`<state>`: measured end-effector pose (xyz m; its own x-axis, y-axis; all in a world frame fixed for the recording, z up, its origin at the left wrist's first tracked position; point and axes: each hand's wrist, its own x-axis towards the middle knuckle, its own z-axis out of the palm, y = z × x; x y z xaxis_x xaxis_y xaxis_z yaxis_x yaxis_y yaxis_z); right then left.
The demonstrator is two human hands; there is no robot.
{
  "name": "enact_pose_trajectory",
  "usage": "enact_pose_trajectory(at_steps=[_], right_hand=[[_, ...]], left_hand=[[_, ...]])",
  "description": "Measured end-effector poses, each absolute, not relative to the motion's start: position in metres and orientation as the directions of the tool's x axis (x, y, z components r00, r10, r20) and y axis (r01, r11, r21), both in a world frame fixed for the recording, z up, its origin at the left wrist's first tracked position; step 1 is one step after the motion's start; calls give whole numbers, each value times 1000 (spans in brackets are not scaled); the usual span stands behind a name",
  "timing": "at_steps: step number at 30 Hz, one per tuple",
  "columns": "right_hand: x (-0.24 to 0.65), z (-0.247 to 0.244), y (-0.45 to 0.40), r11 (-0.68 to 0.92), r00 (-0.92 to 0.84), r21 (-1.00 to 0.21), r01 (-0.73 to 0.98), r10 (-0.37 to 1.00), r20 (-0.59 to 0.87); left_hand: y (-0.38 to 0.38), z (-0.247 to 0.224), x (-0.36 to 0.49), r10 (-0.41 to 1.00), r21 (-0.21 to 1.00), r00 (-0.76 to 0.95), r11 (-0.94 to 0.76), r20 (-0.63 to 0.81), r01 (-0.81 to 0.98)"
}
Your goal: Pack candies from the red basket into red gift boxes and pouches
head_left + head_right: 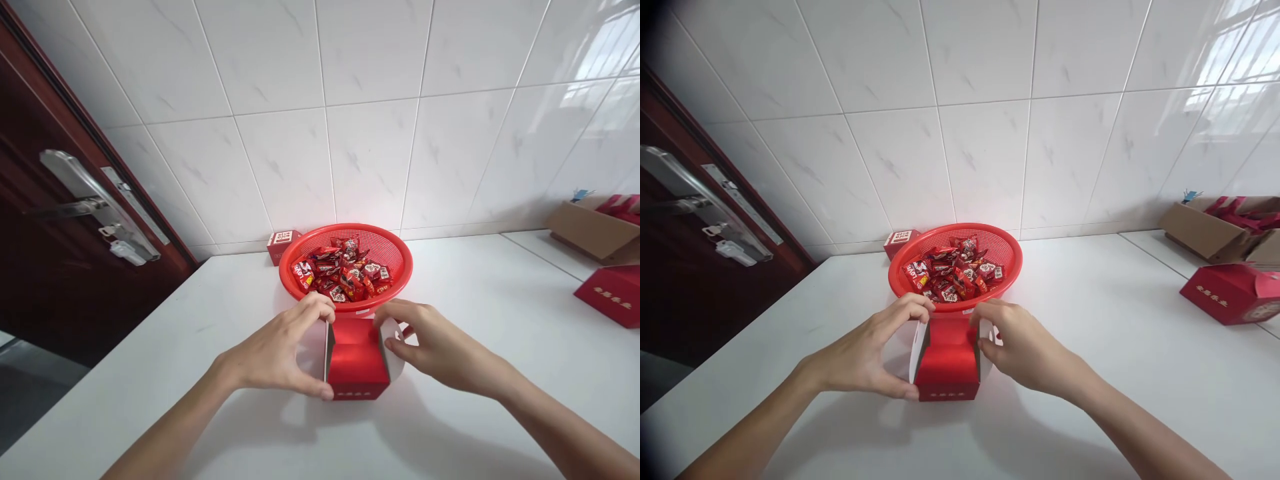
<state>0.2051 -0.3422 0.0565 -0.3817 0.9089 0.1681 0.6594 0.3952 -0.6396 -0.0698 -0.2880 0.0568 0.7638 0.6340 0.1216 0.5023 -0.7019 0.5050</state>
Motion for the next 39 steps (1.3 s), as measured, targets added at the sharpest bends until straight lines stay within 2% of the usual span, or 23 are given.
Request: enact_pose_trajectory(at_steps=[3,6,15,18,25,31,34,39], right_hand=[[206,59,-344,391,-428,-558,732,901,70],[202,61,-346,444,-483,-505,740,874,59],[199,58,-353,512,-532,-406,757,844,72],[198,55,-354,515,-541,-418,748,838,65],[200,59,-352,541,-587,-562,626,801,117],[203,58,-347,762,-764,-436,478,606,222],[205,58,-347,823,-811,-384,419,529,250],[202,64,-354,847,-864,-424,322,446,234]], left_hand=[[-289,55,-69,630,554,773,-672,77,492],[-289,56,-69,650,574,758,-642,55,508],[-290,72,-70,574,441,819,-732,-10,518],[-294,72,-61,537,362,843,-783,-15,505],[-295,69,-56,545,366,838,-777,-14,512],[-296,66,-57,539,343,842,-787,-24,513],[-300,64,-55,528,322,848,-795,-46,513],[-304,62,-52,521,260,852,-816,-59,517]])
